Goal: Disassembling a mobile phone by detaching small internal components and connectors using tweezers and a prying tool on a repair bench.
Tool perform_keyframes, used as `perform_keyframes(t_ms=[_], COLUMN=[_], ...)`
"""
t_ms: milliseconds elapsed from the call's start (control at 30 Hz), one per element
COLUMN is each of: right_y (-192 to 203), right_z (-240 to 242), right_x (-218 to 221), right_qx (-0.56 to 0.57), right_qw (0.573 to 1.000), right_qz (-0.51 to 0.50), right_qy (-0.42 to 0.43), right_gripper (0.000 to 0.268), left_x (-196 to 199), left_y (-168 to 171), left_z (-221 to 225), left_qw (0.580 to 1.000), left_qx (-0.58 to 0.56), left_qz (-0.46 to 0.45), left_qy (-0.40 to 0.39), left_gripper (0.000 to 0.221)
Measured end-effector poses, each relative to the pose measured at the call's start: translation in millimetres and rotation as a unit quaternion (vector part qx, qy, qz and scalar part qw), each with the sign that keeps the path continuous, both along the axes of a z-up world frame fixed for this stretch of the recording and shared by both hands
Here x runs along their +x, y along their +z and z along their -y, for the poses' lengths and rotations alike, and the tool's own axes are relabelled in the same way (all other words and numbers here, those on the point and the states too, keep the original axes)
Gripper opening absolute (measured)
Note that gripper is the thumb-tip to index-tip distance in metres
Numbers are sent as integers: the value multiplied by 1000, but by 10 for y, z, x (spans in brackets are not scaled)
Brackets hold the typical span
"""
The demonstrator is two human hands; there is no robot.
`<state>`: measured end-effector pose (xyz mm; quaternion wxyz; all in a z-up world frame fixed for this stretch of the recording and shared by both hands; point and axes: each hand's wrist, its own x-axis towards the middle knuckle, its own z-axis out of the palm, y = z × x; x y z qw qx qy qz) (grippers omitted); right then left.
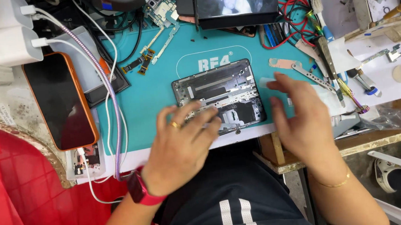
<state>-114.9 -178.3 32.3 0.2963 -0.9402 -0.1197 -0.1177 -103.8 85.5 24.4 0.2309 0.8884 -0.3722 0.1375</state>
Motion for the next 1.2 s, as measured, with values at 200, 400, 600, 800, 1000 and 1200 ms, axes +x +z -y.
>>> perform_keyframes(t_ms=[200, 400, 600, 800, 1000, 1200], right_y=[-119, -222, -143, 12, 80, -143], right_z=[-179, -217, -224, -344, -435, -382], right_x=[154, 151, 261, 323, 300, 223], right_qx=[-74, -96, -54, -41, -44, -92], right_qw=[996, 995, 993, 985, 980, 990], right_qz=[34, 28, -98, -168, -185, -94], right_qy=[42, 10, -35, -29, -65, -54], right_gripper=[42, 40, 46, 51, 22, 18], left_x=[-193, -202, -207, -195, -203, -203], left_y=[-102, -175, -207, -220, -235, -232], left_z=[87, 62, 50, 44, 32, 24], left_qw=[999, 998, 997, 996, 995, 995], left_qx=[34, 44, 58, 53, 55, 49], left_qz=[27, 49, 60, 69, 76, 81], left_qy=[-6, -3, 8, 18, 19, 21], left_gripper=[25, 30, 32, 31, 29, 29])
